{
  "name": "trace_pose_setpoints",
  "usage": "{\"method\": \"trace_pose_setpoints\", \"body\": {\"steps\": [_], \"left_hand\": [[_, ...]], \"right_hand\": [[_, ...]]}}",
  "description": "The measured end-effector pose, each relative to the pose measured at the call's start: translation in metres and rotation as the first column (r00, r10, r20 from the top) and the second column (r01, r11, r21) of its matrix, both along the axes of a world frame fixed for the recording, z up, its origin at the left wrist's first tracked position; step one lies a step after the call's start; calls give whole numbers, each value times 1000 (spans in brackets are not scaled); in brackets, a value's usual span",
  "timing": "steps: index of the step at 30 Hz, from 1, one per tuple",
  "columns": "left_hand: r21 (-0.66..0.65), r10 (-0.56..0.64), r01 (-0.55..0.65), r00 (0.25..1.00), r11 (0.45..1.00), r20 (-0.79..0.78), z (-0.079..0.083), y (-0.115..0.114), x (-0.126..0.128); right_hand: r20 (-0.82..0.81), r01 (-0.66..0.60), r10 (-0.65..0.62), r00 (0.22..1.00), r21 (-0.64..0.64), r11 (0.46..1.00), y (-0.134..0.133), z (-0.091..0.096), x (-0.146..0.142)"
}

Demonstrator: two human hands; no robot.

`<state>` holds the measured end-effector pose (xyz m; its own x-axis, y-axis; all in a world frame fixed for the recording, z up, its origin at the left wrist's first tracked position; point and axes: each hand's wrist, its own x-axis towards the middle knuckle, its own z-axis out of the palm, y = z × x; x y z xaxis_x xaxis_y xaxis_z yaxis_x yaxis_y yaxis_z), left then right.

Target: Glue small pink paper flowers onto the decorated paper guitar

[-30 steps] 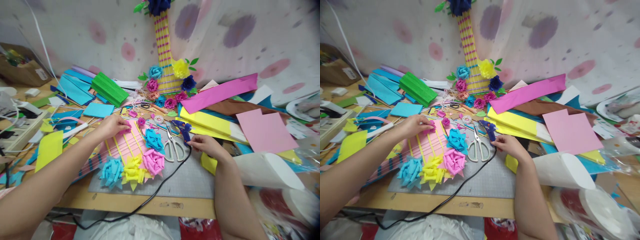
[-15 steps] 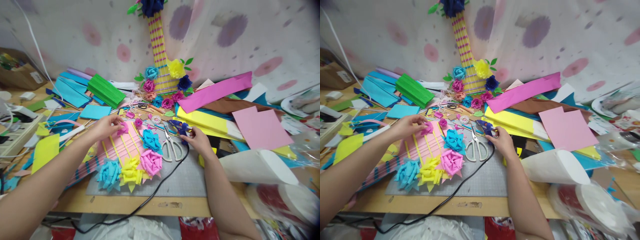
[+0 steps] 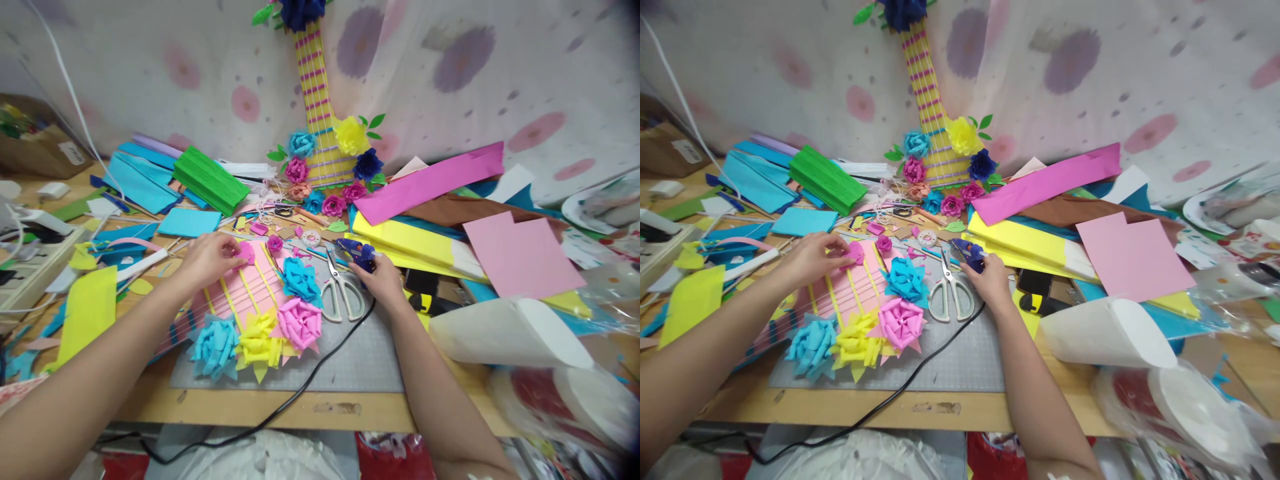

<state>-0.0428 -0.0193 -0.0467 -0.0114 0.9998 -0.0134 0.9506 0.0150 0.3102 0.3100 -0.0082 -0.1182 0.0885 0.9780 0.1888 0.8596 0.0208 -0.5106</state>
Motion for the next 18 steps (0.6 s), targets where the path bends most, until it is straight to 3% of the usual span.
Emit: {"method": "trace_pose_setpoints", "body": {"steps": [5, 12, 15, 18], "left_hand": [[-21, 67, -66, 997, 998, 33, 1, -2, 6], [27, 140, -154, 949, 988, 282, 2, -6, 3], [21, 150, -184, 858, 983, 491, 4, -7, 6], [-9, 173, -244, 664, 970, 728, 9, -11, 16]], "right_hand": [[-48, -3, 4, 999, 24, 1000, 2, -5, 0], [-174, -1, 13, 985, 68, 998, 6, -16, -5], [-262, 43, -19, 965, 87, 995, 4, -11, -8], [-399, 123, -94, 912, 49, 991, 2, -2, -7]]}}
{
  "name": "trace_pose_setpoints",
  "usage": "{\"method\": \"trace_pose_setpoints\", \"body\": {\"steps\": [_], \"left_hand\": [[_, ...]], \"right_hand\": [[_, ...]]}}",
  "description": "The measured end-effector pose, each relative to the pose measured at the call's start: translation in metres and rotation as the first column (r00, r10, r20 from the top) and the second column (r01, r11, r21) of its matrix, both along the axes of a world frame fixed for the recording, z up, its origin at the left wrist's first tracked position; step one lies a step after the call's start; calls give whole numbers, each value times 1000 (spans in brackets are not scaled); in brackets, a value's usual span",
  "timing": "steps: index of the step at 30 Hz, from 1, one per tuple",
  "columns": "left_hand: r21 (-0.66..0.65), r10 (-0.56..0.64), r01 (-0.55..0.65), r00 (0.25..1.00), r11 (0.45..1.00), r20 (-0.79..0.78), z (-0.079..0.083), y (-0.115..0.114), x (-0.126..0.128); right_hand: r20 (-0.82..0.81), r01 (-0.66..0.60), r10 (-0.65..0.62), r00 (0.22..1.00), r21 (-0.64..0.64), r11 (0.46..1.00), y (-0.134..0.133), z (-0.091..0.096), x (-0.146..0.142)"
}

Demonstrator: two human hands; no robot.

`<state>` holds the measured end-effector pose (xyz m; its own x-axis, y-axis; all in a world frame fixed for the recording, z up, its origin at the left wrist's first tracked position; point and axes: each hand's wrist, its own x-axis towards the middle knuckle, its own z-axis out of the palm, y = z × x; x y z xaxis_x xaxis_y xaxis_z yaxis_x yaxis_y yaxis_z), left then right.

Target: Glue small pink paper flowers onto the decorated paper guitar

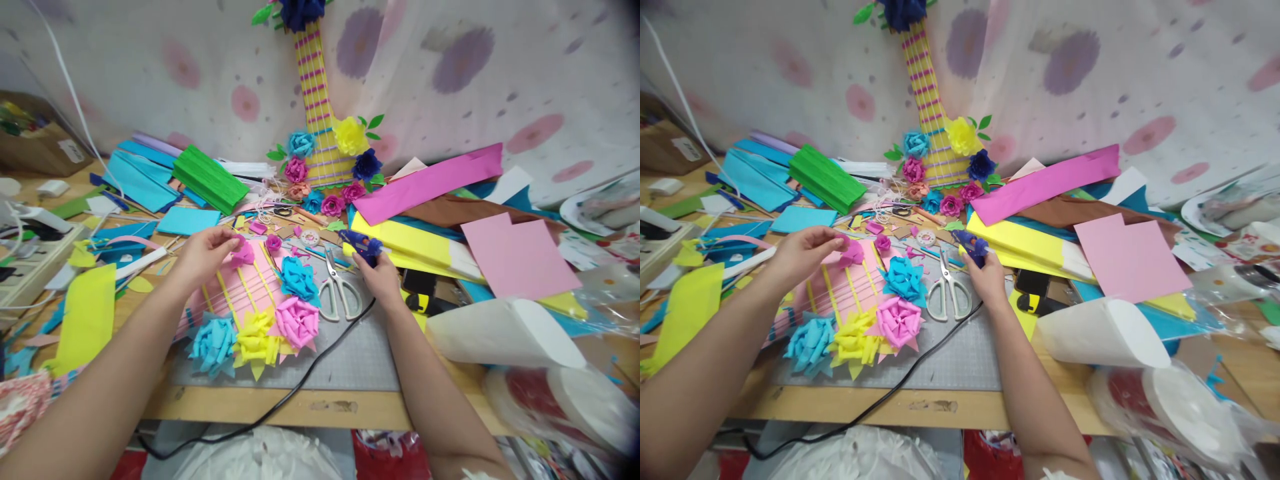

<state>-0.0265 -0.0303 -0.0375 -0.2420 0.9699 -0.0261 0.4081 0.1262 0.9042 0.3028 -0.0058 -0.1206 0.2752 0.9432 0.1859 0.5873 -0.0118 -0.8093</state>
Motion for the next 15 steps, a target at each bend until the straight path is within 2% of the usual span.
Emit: {"method": "trace_pose_setpoints", "body": {"steps": [3, 6, 10, 12, 15], "left_hand": [[22, 21, -24, 991, 999, 132, 2, -8, 13], [58, -15, 5, 985, 998, 170, -4, -13, 21], [75, -51, 49, 998, 996, 25, -12, -13, 28], [47, -30, 34, 997, 998, -65, -9, -11, 31], [-3, -1, 0, 994, 1000, -107, -1, -12, 38]], "right_hand": [[-163, -30, 20, 986, -60, 998, -1, 11, 0], [-283, -172, 145, 948, -72, 983, -4, 28, -7], [-305, -359, 332, 893, -36, 932, -5, 57, -27], [-281, -457, 432, 857, -27, 889, -4, 69, -38], [-220, -545, 535, 816, 14, 838, -2, 75, -53]]}}
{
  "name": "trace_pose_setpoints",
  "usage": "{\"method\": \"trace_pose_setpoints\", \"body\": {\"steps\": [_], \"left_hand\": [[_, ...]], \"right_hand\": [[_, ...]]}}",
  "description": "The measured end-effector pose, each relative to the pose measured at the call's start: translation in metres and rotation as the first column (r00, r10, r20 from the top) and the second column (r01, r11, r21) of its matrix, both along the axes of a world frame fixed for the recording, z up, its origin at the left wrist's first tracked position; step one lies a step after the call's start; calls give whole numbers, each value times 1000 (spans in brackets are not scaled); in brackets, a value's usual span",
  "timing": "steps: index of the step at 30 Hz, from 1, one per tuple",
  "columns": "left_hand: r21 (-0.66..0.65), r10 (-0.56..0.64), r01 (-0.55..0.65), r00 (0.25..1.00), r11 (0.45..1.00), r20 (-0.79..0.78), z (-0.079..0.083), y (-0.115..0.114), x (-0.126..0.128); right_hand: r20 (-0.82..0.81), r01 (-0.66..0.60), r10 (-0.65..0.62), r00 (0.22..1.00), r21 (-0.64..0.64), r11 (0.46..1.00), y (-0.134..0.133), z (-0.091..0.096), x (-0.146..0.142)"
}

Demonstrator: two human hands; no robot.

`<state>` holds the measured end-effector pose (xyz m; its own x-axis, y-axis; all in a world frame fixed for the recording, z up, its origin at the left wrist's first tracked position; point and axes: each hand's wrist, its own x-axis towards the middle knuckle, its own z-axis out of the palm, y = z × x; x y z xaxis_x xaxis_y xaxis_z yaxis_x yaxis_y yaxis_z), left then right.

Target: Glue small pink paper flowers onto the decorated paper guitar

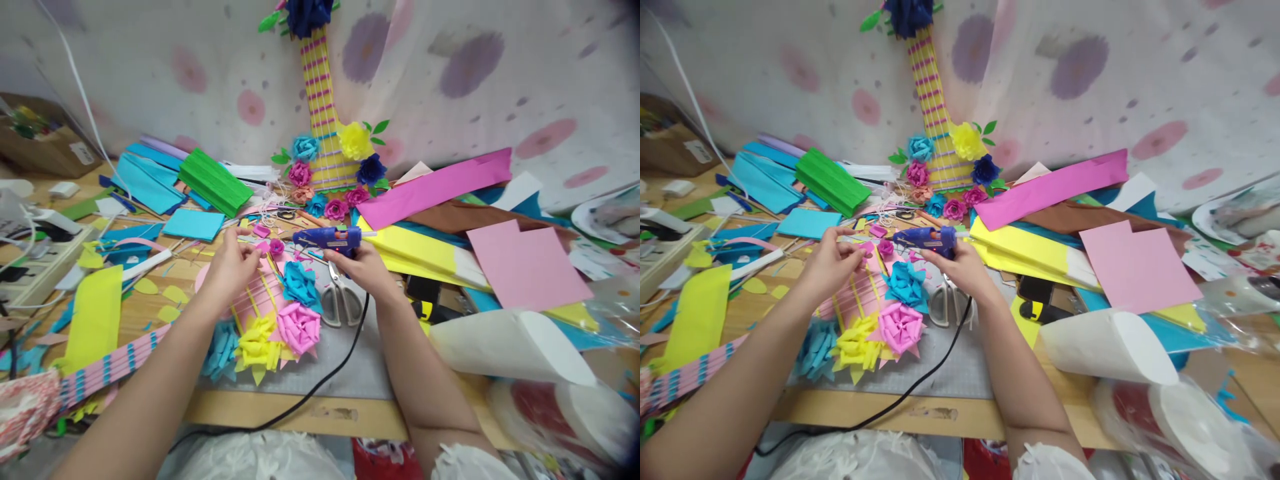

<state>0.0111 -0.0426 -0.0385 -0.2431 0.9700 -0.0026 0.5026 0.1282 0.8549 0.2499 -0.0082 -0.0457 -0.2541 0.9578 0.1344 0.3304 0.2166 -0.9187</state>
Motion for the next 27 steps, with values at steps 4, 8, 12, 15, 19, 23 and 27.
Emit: {"method": "trace_pose_setpoints", "body": {"steps": [4, 8, 12, 15, 19, 23, 27], "left_hand": [[-30, 0, -1, 1000, 1000, -31, 6, -5, 6], [-19, 2, -3, 997, 1000, -72, 4, -7, 8], [-23, 19, -21, 996, 1000, -85, 5, -8, 9], [-20, 27, -29, 995, 999, -95, 6, -9, 9], [-33, 29, -32, 995, 999, -100, 5, -9, 8], [-45, 38, -42, 995, 998, -89, 5, -8, 8], [-59, 40, -45, 996, 997, -86, 6, -9, 9]], "right_hand": [[67, -38, 36, 997, 20, 999, -3, -3, -12], [117, -62, 61, 991, 10, 998, -7, -4, -15], [128, -84, 82, 988, 11, 996, -7, -2, -14], [135, -70, 67, 989, 18, 997, -7, -3, -14], [141, -65, 61, 988, 22, 998, -6, -4, -15], [146, -84, 79, 986, 25, 996, -7, -4, -14], [143, -83, 77, 987, 33, 996, -7, -4, -14]]}}
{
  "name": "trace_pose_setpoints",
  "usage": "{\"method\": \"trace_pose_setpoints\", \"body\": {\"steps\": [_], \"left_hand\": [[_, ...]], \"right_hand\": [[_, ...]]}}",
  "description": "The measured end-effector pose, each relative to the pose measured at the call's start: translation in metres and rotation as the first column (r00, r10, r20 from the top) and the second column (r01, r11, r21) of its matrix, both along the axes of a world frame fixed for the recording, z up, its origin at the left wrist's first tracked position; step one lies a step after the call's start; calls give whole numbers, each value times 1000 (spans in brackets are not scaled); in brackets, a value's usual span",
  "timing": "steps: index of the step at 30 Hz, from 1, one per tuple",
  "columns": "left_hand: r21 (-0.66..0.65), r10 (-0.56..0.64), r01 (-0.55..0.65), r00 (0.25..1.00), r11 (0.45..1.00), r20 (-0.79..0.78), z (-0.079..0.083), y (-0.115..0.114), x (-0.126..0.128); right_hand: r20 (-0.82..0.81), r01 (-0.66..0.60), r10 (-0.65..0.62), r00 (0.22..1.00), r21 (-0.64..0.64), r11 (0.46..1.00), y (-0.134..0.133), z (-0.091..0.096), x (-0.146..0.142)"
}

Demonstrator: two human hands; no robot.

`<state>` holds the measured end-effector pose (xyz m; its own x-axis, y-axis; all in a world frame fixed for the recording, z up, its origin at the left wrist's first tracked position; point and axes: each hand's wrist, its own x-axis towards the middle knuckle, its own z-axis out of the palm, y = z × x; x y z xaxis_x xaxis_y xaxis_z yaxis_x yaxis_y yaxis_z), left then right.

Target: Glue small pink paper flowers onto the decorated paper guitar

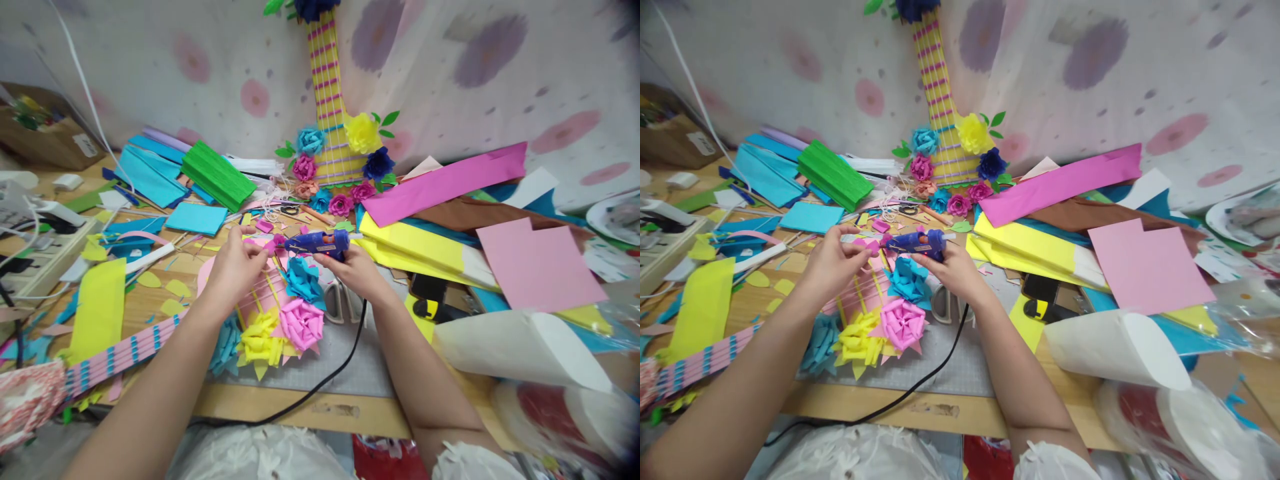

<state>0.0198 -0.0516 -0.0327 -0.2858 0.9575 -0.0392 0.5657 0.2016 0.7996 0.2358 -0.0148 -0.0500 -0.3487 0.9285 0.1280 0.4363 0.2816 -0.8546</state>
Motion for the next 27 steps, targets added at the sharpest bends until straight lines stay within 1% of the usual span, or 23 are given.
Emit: {"method": "trace_pose_setpoints", "body": {"steps": [4, 13, 17, 22, 27], "left_hand": [[0, -7, 7, 1000, 1000, -1, -1, 0, 0], [58, -38, 35, 998, 998, 48, -13, 3, -3], [54, -35, 30, 995, 998, 90, -13, 3, -3], [38, -39, 36, 997, 999, 66, -11, 2, -2], [40, -47, 43, 994, 998, 99, -12, 2, -3]], "right_hand": [[-10, 5, -5, 1000, 15, 1000, 1, -2, 0], [-25, -3, 4, 1000, 9, 1000, 1, -2, -1], [-24, 7, -7, 1000, 3, 1000, 1, -2, -2], [-52, -1, 2, 999, 13, 1000, 2, -3, -2], [-29, -3, 3, 1000, 10, 1000, 1, -2, -2]]}}
